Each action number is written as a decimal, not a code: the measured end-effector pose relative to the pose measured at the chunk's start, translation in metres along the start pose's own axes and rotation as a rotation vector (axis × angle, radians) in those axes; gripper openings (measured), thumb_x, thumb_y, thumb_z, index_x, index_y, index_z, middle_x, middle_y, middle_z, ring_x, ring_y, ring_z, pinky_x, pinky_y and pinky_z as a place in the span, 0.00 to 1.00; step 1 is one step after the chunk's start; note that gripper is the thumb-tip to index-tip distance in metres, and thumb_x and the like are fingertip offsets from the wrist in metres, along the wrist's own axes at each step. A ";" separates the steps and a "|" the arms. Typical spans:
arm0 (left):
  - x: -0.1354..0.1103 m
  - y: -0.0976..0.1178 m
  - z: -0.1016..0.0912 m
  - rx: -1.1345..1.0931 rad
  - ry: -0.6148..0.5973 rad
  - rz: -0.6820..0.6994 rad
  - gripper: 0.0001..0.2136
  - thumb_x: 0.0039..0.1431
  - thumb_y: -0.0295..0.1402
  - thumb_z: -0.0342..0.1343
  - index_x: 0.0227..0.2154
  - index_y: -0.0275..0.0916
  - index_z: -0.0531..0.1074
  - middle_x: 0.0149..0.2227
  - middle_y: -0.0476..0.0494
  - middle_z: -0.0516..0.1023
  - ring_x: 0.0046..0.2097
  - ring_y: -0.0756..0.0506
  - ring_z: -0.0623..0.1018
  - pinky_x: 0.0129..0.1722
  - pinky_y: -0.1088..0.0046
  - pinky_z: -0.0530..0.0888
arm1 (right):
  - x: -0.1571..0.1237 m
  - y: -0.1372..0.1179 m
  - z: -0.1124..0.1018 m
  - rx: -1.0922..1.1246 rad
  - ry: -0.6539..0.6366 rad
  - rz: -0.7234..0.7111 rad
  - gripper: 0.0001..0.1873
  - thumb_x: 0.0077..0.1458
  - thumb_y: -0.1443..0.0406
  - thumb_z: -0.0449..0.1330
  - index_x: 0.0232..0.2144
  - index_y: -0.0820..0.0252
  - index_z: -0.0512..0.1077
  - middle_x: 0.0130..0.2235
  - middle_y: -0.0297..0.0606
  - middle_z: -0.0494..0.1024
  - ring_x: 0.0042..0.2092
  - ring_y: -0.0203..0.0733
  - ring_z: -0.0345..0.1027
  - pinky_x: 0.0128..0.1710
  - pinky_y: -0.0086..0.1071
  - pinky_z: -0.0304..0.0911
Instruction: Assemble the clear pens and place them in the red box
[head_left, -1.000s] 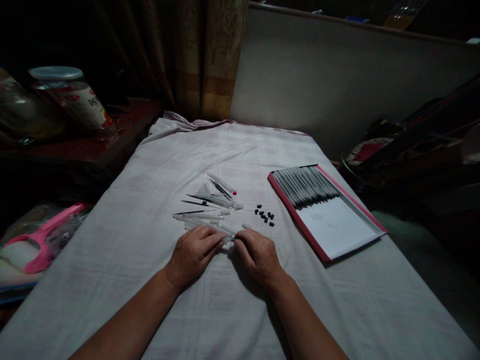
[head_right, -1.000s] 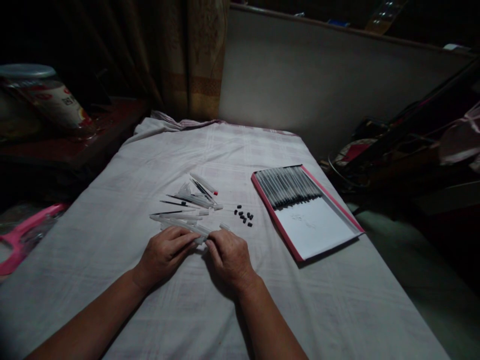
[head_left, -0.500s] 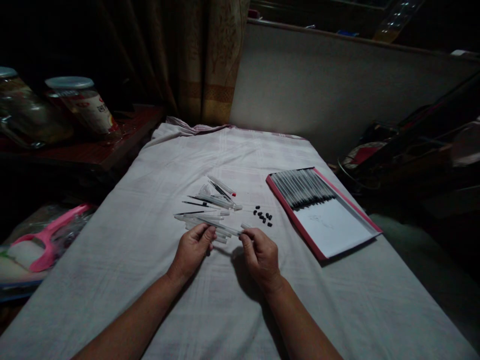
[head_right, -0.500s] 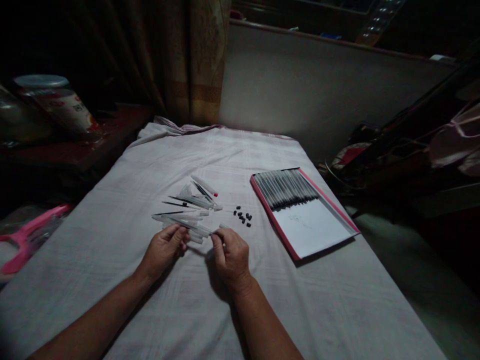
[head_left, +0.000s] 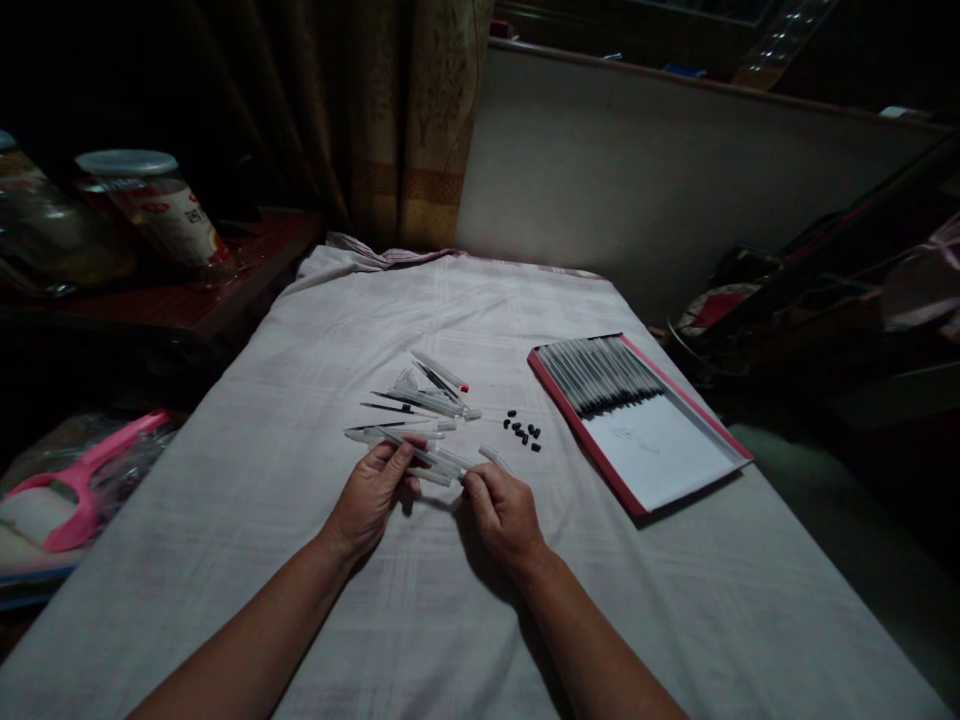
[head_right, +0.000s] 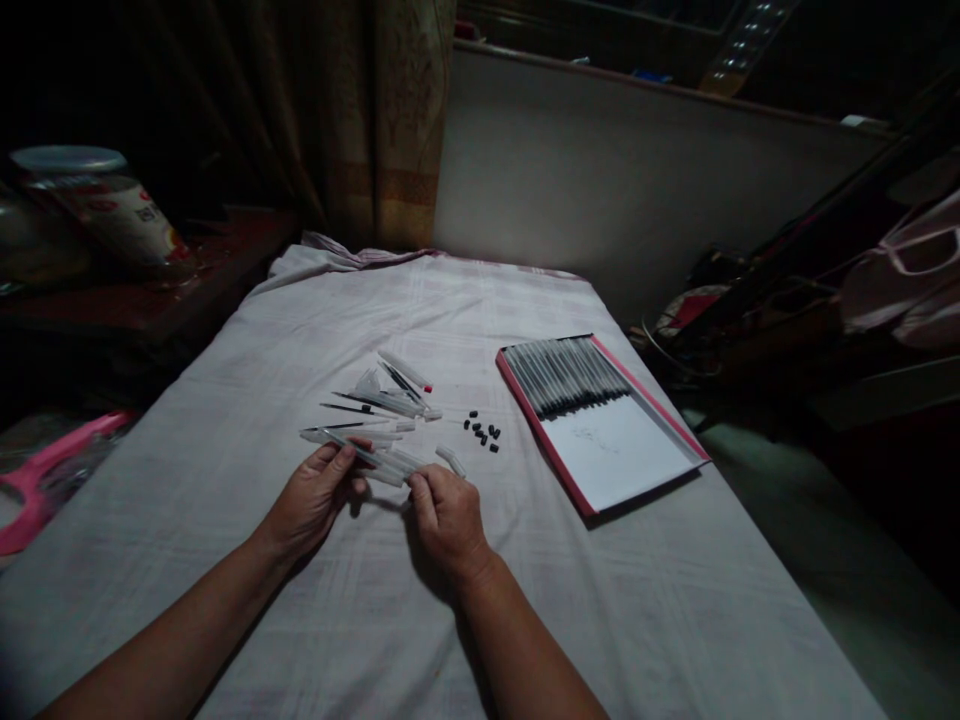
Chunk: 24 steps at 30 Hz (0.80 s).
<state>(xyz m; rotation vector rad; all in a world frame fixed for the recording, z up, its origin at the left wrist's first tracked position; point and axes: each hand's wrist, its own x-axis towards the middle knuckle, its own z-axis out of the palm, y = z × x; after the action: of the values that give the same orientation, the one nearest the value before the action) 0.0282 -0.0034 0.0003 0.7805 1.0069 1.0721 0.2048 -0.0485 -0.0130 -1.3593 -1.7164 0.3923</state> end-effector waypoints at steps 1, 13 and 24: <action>0.000 0.000 -0.001 0.011 0.006 0.019 0.26 0.41 0.51 0.69 0.37 0.35 0.75 0.31 0.46 0.79 0.24 0.53 0.73 0.19 0.81 0.69 | 0.001 0.001 -0.002 0.008 -0.002 0.004 0.15 0.65 0.64 0.49 0.27 0.57 0.71 0.23 0.32 0.73 0.24 0.36 0.69 0.26 0.28 0.62; 0.005 -0.014 -0.013 0.677 -0.088 0.412 0.17 0.59 0.44 0.57 0.45 0.39 0.78 0.37 0.43 0.83 0.34 0.46 0.81 0.34 0.71 0.79 | 0.035 0.029 -0.036 -0.539 -0.271 0.091 0.08 0.55 0.65 0.63 0.39 0.52 0.78 0.37 0.40 0.79 0.38 0.45 0.72 0.33 0.32 0.62; 0.004 -0.019 -0.013 0.983 -0.176 0.734 0.12 0.64 0.36 0.53 0.45 0.41 0.78 0.40 0.43 0.83 0.40 0.46 0.82 0.41 0.69 0.79 | 0.037 0.026 -0.031 0.025 -0.080 0.267 0.10 0.55 0.64 0.57 0.40 0.58 0.74 0.36 0.38 0.79 0.34 0.40 0.72 0.34 0.33 0.65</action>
<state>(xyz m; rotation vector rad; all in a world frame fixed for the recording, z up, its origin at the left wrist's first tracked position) 0.0228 -0.0050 -0.0226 2.1260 1.1065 1.0415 0.2446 -0.0148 0.0019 -1.5774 -1.5909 0.6229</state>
